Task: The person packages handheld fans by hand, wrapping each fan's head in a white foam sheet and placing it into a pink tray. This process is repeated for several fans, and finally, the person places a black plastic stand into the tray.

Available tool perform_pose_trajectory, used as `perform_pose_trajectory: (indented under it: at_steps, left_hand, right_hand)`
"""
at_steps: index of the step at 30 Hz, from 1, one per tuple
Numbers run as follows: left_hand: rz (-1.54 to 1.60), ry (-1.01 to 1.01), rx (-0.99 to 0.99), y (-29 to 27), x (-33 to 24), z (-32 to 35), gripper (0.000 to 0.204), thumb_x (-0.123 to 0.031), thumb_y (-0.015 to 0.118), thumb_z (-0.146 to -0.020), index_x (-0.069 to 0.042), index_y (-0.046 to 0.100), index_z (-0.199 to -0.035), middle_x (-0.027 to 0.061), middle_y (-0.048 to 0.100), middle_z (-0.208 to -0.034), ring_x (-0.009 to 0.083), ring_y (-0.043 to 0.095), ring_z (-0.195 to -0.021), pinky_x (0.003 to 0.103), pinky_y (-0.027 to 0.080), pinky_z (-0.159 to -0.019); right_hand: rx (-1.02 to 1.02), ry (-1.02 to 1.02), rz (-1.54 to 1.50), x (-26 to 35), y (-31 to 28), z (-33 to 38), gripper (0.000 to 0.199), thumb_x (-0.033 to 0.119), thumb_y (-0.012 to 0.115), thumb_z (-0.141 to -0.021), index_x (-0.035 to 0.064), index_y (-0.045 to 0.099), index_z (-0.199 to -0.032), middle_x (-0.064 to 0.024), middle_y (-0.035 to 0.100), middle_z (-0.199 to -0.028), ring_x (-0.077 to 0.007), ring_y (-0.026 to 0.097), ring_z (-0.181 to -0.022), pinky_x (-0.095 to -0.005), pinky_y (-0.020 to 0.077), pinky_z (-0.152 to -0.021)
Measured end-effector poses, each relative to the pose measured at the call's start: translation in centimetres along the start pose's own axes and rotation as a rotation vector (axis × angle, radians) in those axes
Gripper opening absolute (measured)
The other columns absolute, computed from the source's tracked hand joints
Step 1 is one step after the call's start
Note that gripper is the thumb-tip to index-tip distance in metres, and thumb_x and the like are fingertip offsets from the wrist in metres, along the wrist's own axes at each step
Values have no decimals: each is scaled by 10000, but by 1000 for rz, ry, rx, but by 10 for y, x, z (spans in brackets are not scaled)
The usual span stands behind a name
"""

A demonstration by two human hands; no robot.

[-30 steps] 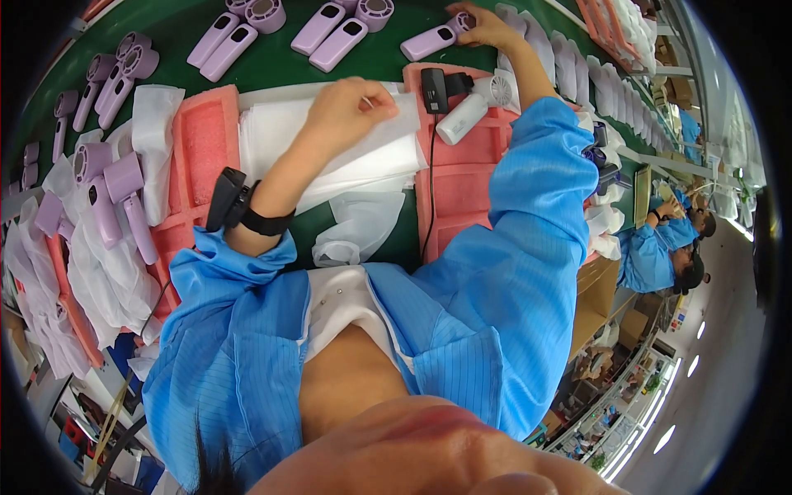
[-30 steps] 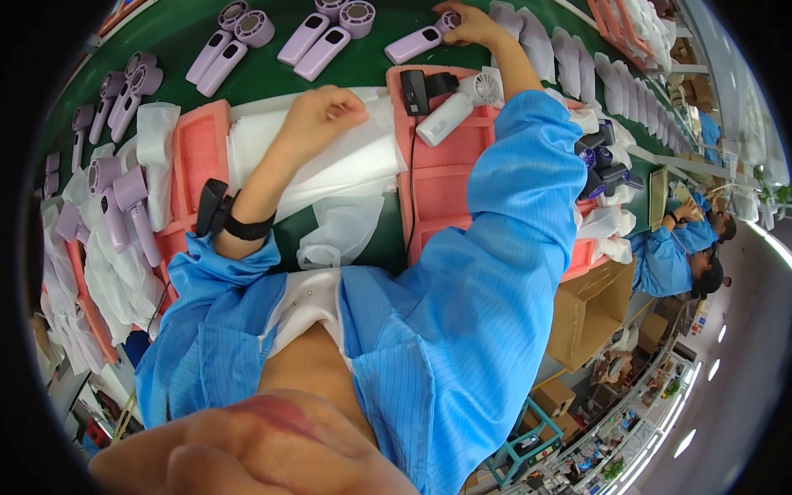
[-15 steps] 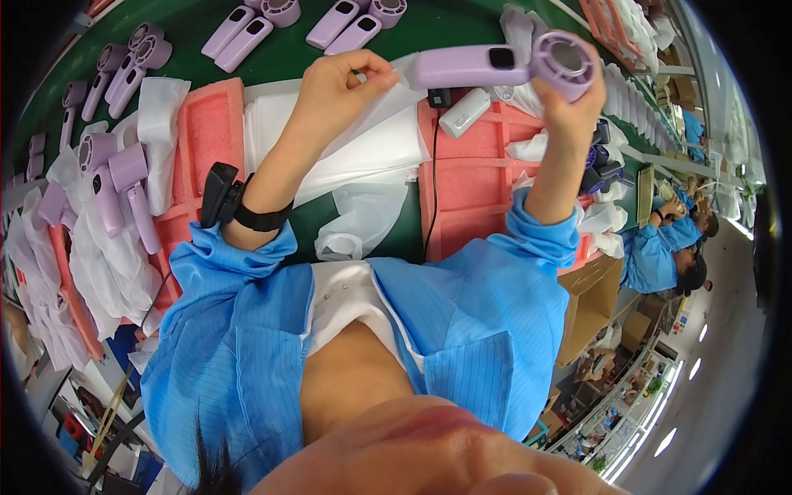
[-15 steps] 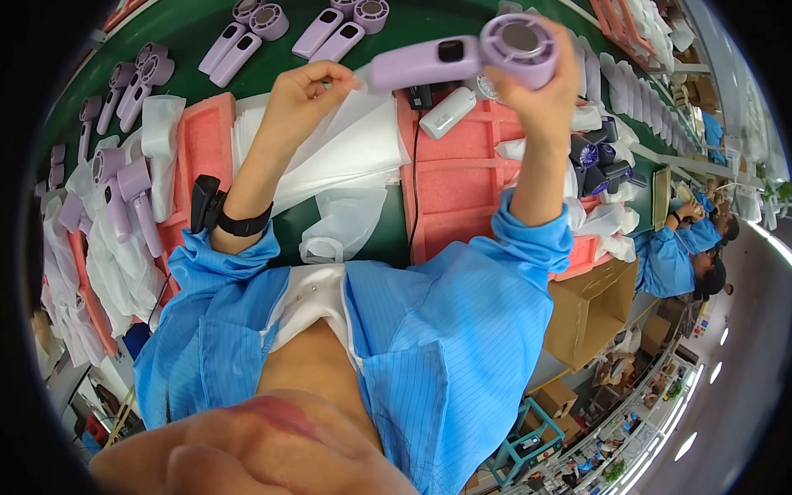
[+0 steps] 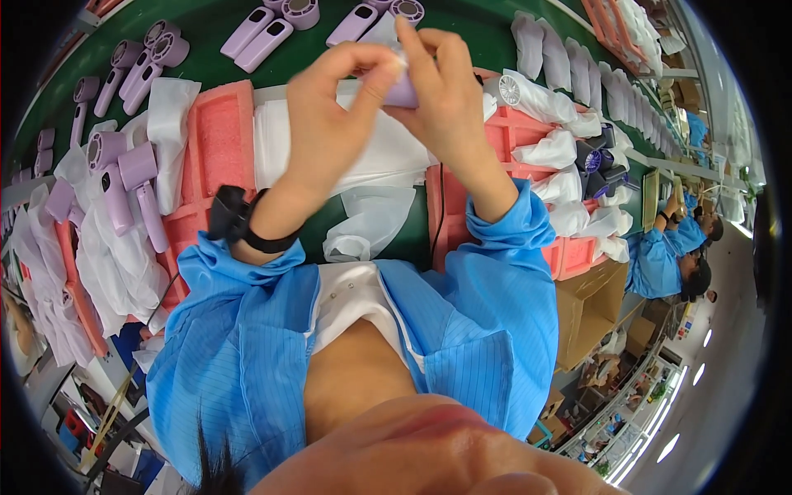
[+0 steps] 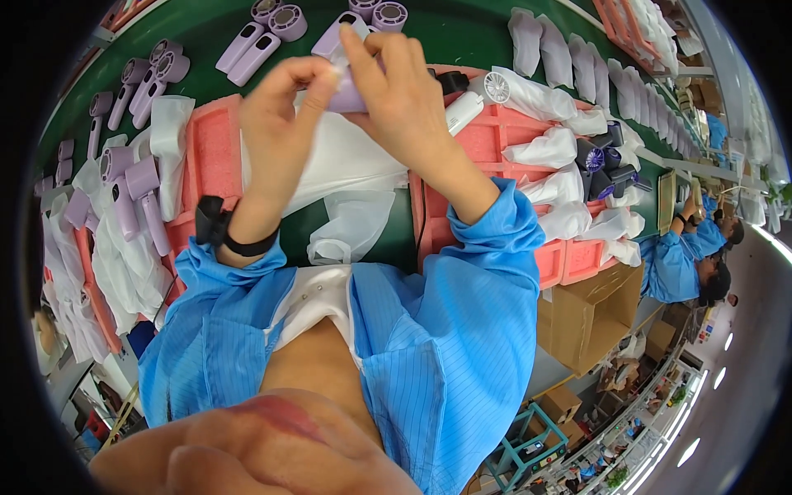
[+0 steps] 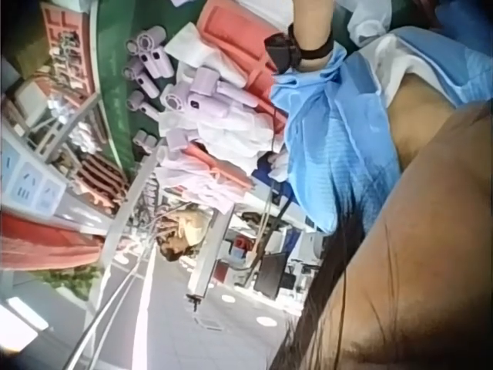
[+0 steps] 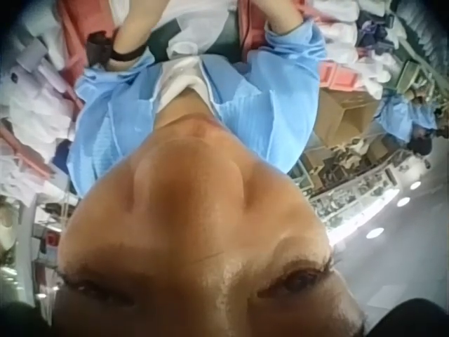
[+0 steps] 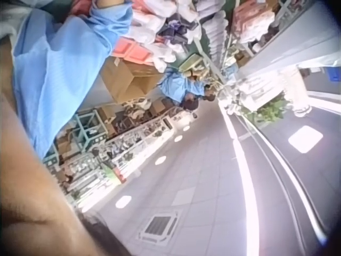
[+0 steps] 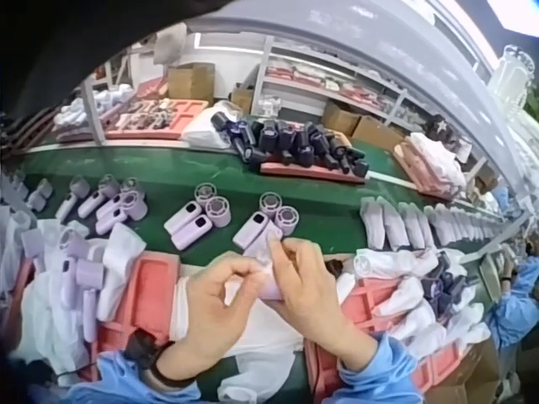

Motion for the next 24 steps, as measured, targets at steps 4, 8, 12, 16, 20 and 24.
perform_pose_trajectory:
  at_steps: [4, 8, 12, 16, 20, 24]
  left_hand:
    - [-345, 363, -3, 17, -23, 16, 147, -26, 708, -752, -21, 683, -897, 62, 641, -839, 199, 625, -759, 308, 505, -650]
    - [-321, 355, 71, 23, -17, 13, 273, -44, 747, -689, -46, 679, -953, 75, 631, -919, 255, 617, -781, 334, 512, -626]
    - [-435, 57, 186, 25, -14, 1, 389, -101, 783, -670, -79, 659, -1038, 87, 599, -1019, 255, 617, -824, 335, 515, -642]
    - [-439, 266, 78, 12, -9, -6, 508, -168, 829, -639, -123, 635, -1106, 85, 539, -1136, 254, 599, -900, 329, 507, -715]
    - [226, 88, 392, 4, -5, -18, 515, -199, 850, -632, -139, 638, -1098, 73, 513, -1166, 249, 560, -1003, 329, 465, -831]
    - [302, -60, -84, -19, -1, -18, 493, -63, 790, -693, -99, 598, -1145, 88, 506, -1231, 212, 520, -1112, 313, 436, -927]
  right_hand:
    - [-57, 174, 52, 3, -21, -17, 668, 47, 779, -542, 5, 553, -1169, -93, 582, -1024, -221, 563, -946, -319, 474, -812]
    - [-164, 206, -6, -22, -14, -6, 671, 42, 788, -543, 2, 537, -1165, -105, 543, -1028, -255, 549, -940, -326, 480, -780]
    - [-194, 317, -198, -31, -7, 10, 668, 51, 794, -560, 4, 518, -1166, -122, 505, -1058, -278, 535, -961, -332, 483, -750]
    - [-111, 452, -851, -20, -4, 9, 618, 73, 780, -592, 4, 521, -1149, -126, 523, -1050, -258, 545, -980, -336, 477, -772]
    - [136, 365, -990, -18, 18, 14, 604, 39, 727, -648, -4, 489, -1202, -127, 579, -1036, -230, 589, -937, -320, 489, -789]
    - [129, 304, -450, -41, 18, 17, 556, 28, 717, -676, -9, 500, -1186, -133, 629, -975, -238, 635, -849, -326, 510, -738]
Point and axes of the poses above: each hand's wrist, its own z-axis away from the middle knuckle, its own y-axis out of the palm, x = y × z, the point moved 7 cm from there along -z, towards the middle knuckle
